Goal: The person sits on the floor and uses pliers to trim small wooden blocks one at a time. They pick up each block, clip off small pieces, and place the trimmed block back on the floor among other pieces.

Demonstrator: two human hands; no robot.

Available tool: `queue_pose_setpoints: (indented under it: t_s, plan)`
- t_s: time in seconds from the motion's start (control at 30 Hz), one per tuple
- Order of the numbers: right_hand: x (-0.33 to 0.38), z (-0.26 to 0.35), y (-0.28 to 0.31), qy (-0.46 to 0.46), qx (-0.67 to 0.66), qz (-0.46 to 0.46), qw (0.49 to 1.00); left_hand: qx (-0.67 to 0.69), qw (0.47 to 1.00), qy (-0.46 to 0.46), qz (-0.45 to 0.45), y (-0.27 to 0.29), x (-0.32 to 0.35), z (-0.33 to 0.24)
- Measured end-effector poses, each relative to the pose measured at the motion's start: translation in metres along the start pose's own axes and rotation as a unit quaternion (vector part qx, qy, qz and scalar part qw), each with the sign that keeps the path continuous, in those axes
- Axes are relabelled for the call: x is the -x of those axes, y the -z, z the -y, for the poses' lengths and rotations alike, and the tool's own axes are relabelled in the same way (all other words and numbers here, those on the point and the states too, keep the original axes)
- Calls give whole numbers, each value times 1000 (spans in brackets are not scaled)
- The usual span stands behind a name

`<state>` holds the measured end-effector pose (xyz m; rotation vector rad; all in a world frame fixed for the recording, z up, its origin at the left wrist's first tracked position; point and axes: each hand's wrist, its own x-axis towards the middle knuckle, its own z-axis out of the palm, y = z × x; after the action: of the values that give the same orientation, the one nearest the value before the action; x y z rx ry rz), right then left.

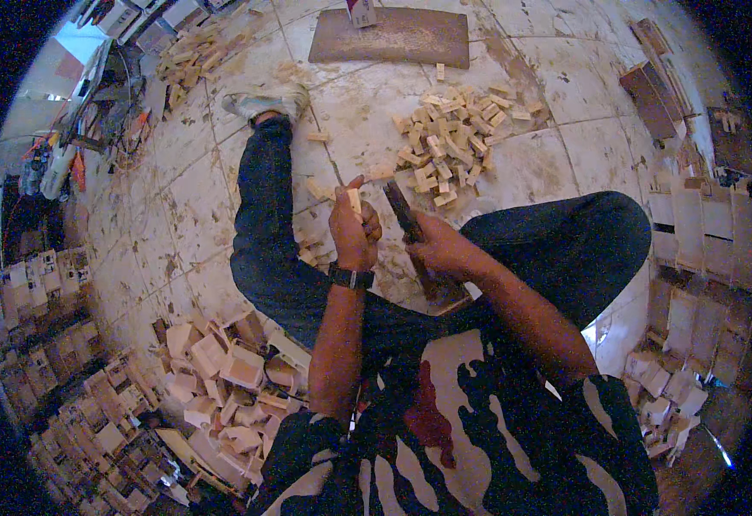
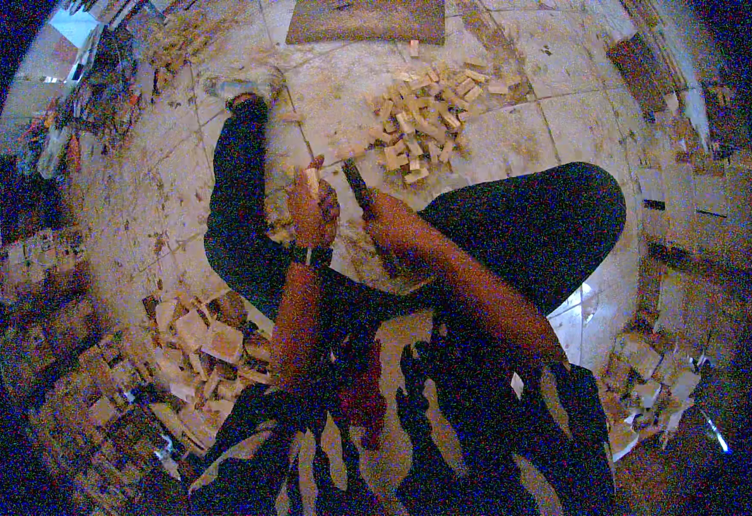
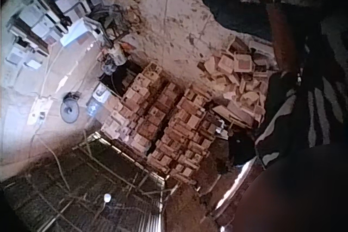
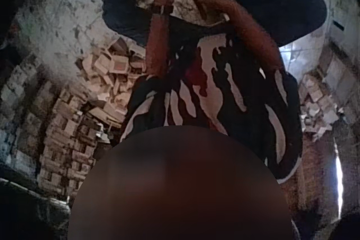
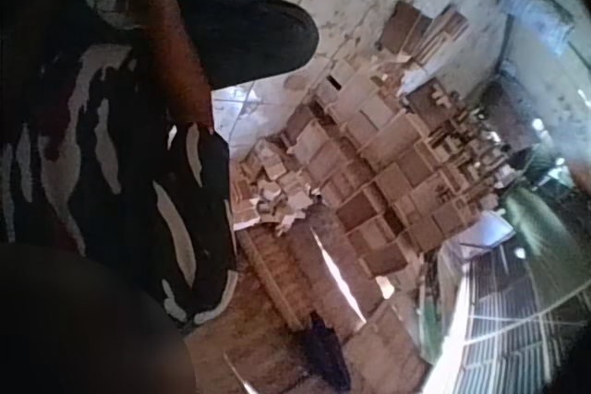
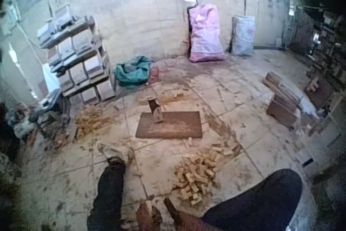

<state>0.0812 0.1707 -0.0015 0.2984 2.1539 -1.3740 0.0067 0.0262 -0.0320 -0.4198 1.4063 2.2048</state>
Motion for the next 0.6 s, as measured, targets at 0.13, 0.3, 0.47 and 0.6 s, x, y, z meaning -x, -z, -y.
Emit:
queue_pose_setpoints:
  t_s: [0.13, 0.3, 0.47, 0.6]
  plan:
    - [5, 9, 10, -7, -150, 112, 982, -3, 1000, -18, 10, -5, 4, -5]
    - [6, 11, 12, -29, -210, 157, 964, -62, 998, -27, -7, -11, 12, -12]
    - [9, 11, 13, -13, -268, 132, 954, -151, 985, -86, -5, -16, 15, -11]
    - [12, 14, 16, -31, -294, 150, 944, -200, 970, -137, -3, -12, 11, -7]
